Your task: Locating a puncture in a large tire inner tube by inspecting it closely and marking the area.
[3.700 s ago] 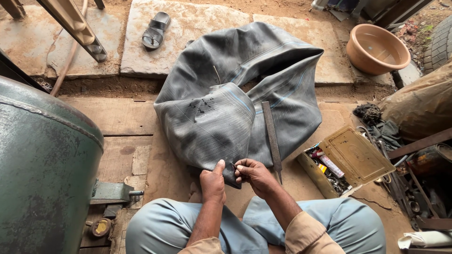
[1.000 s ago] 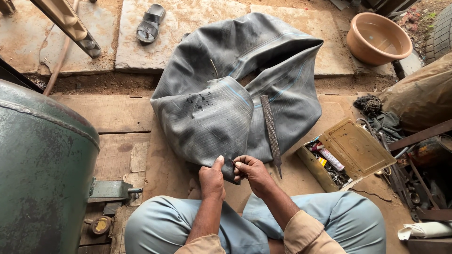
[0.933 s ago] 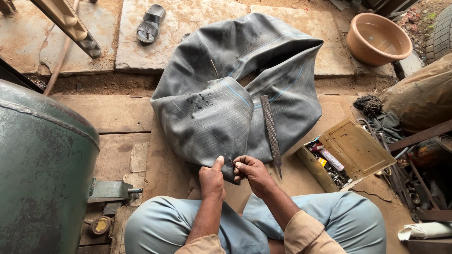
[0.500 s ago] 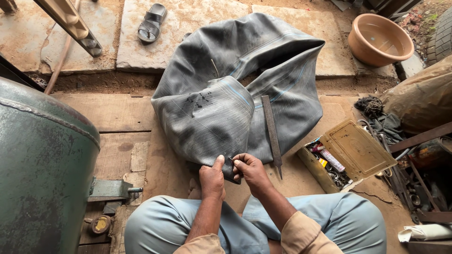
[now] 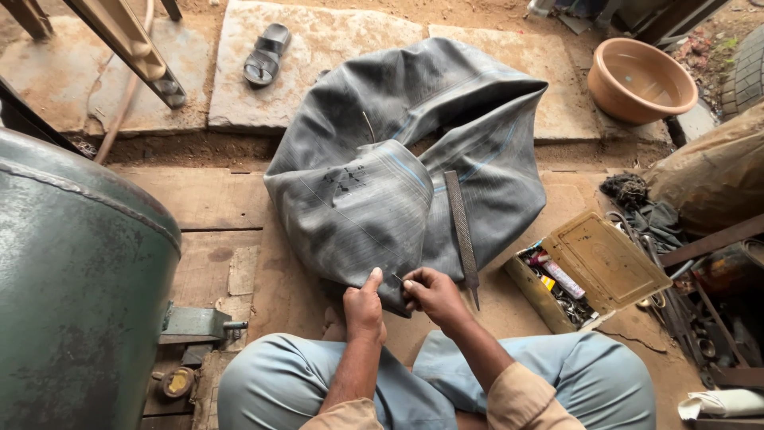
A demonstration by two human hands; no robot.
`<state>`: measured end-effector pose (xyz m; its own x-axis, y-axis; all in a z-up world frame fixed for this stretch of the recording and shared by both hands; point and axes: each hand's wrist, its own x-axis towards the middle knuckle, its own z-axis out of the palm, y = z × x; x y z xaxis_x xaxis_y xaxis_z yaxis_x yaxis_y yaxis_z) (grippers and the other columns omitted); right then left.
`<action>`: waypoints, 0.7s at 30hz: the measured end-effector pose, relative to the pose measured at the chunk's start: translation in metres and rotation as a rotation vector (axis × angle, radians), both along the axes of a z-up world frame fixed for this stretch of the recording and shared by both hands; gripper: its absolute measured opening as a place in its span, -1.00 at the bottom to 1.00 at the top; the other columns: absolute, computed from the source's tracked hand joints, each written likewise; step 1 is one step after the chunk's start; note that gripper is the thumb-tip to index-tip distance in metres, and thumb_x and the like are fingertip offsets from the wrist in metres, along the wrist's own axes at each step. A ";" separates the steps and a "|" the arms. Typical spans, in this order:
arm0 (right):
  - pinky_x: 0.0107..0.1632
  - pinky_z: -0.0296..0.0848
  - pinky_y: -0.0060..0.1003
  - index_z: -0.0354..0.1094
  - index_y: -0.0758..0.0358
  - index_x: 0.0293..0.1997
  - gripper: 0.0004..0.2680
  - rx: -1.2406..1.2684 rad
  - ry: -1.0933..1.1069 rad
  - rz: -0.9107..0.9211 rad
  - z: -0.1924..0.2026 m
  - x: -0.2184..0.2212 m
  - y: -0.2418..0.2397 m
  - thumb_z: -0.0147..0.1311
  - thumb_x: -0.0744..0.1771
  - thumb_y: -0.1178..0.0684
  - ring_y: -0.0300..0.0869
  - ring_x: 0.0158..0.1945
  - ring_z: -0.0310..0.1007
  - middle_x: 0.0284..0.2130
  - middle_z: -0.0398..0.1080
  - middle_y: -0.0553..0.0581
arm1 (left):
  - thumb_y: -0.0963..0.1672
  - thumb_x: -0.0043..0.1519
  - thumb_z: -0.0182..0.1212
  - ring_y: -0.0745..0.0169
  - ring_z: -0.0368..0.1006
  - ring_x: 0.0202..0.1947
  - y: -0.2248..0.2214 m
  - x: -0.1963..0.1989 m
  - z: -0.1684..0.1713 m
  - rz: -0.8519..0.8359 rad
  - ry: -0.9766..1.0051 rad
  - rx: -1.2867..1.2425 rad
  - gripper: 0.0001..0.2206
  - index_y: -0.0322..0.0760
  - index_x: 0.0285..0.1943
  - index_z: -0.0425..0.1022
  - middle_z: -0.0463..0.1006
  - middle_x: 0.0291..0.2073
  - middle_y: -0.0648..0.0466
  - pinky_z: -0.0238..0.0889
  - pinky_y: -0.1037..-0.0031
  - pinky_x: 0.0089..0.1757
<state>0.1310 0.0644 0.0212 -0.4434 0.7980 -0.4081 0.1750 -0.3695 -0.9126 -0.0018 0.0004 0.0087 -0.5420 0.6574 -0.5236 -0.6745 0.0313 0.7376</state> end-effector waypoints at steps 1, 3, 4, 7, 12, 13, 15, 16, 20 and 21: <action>-0.38 0.43 -0.40 0.45 0.34 -0.11 -0.90 0.024 -0.068 0.005 -0.001 0.002 -0.001 0.08 0.36 0.14 -0.31 -0.48 0.44 -0.44 0.48 0.05 | -0.14 0.23 0.25 0.29 0.49 -0.26 0.000 0.000 0.000 0.005 -0.036 0.020 -0.77 -0.51 -0.13 0.59 0.62 -0.23 0.03 0.37 0.44 -0.17; -0.38 0.38 -0.39 0.45 0.34 -0.12 -0.90 0.048 -0.136 0.006 -0.003 0.004 -0.003 0.10 0.36 0.14 -0.29 -0.48 0.45 -0.43 0.49 0.04 | -0.11 0.24 0.23 0.27 0.49 -0.25 0.000 0.001 0.004 0.007 -0.071 0.039 -0.73 -0.53 -0.12 0.59 0.63 -0.23 0.00 0.38 0.42 -0.16; -0.36 0.40 -0.39 0.45 0.33 -0.13 -0.90 0.089 -0.184 0.005 -0.003 0.004 -0.005 0.10 0.36 0.13 -0.30 -0.47 0.44 -0.44 0.48 0.04 | -0.06 0.27 0.22 0.30 0.47 -0.24 -0.001 0.002 0.008 0.026 -0.089 0.015 -0.67 -0.54 -0.10 0.58 0.62 -0.22 0.01 0.37 0.44 -0.15; -0.34 0.44 -0.39 0.45 0.33 -0.15 -0.90 0.168 -0.201 -0.012 -0.006 0.002 -0.007 0.09 0.36 0.13 -0.33 -0.46 0.44 -0.44 0.48 0.04 | 0.01 0.30 0.19 0.34 0.44 -0.26 0.001 0.003 0.006 0.040 -0.093 -0.018 -0.59 -0.55 -0.08 0.56 0.60 -0.21 0.01 0.36 0.46 -0.15; -0.37 0.41 -0.36 0.47 0.34 -0.21 -0.91 0.291 -0.233 -0.059 0.015 -0.015 -0.017 0.10 0.35 0.13 -0.33 -0.47 0.40 -0.47 0.48 0.06 | 0.03 0.35 0.20 0.28 0.33 -0.33 0.004 0.004 -0.015 0.037 -0.092 -0.021 -0.53 -0.63 -0.07 0.55 0.53 -0.24 -0.03 0.30 0.40 -0.25; -0.37 0.41 -0.34 0.47 0.32 -0.22 -0.91 0.323 -0.263 -0.081 0.019 -0.018 -0.018 0.11 0.34 0.12 -0.29 -0.48 0.40 -0.45 0.48 0.08 | 0.03 0.33 0.18 0.30 0.37 -0.31 0.002 0.004 -0.005 0.028 -0.107 -0.032 -0.55 -0.59 -0.08 0.55 0.56 -0.24 -0.01 0.31 0.42 -0.24; -0.37 0.41 -0.31 0.47 0.30 -0.23 -0.91 0.356 -0.294 -0.110 0.029 -0.021 -0.020 0.12 0.33 0.11 -0.26 -0.48 0.40 -0.43 0.49 0.10 | 0.03 0.30 0.16 0.32 0.42 -0.29 0.000 0.002 0.011 0.014 -0.122 -0.042 -0.57 -0.54 -0.08 0.56 0.58 -0.23 0.01 0.33 0.45 -0.24; -0.33 0.44 -0.31 0.48 0.28 -0.22 -0.92 0.440 -0.345 -0.089 0.034 -0.021 -0.021 0.14 0.33 0.11 -0.25 -0.43 0.46 -0.39 0.51 0.10 | 0.02 0.30 0.15 0.32 0.46 -0.28 -0.001 0.002 0.016 0.018 -0.166 -0.002 -0.58 -0.52 -0.08 0.55 0.59 -0.23 0.02 0.37 0.46 -0.22; -0.16 0.46 -0.17 0.52 0.20 -0.27 -0.93 0.836 -0.523 -0.058 0.065 -0.022 -0.026 0.20 0.28 0.09 -0.10 -0.28 0.54 -0.26 0.51 0.11 | 0.03 0.33 0.20 0.32 0.36 -0.30 0.003 0.005 -0.016 0.017 -0.113 0.002 -0.56 -0.57 -0.08 0.57 0.53 -0.25 0.03 0.34 0.45 -0.22; -0.16 0.46 -0.17 0.52 0.20 -0.27 -0.93 0.837 -0.526 -0.060 0.065 -0.026 -0.026 0.20 0.28 0.09 -0.10 -0.28 0.54 -0.26 0.51 0.11 | 0.03 0.33 0.20 0.32 0.36 -0.30 0.000 0.002 -0.023 0.015 -0.116 0.004 -0.56 -0.57 -0.08 0.57 0.53 -0.25 0.03 0.34 0.45 -0.22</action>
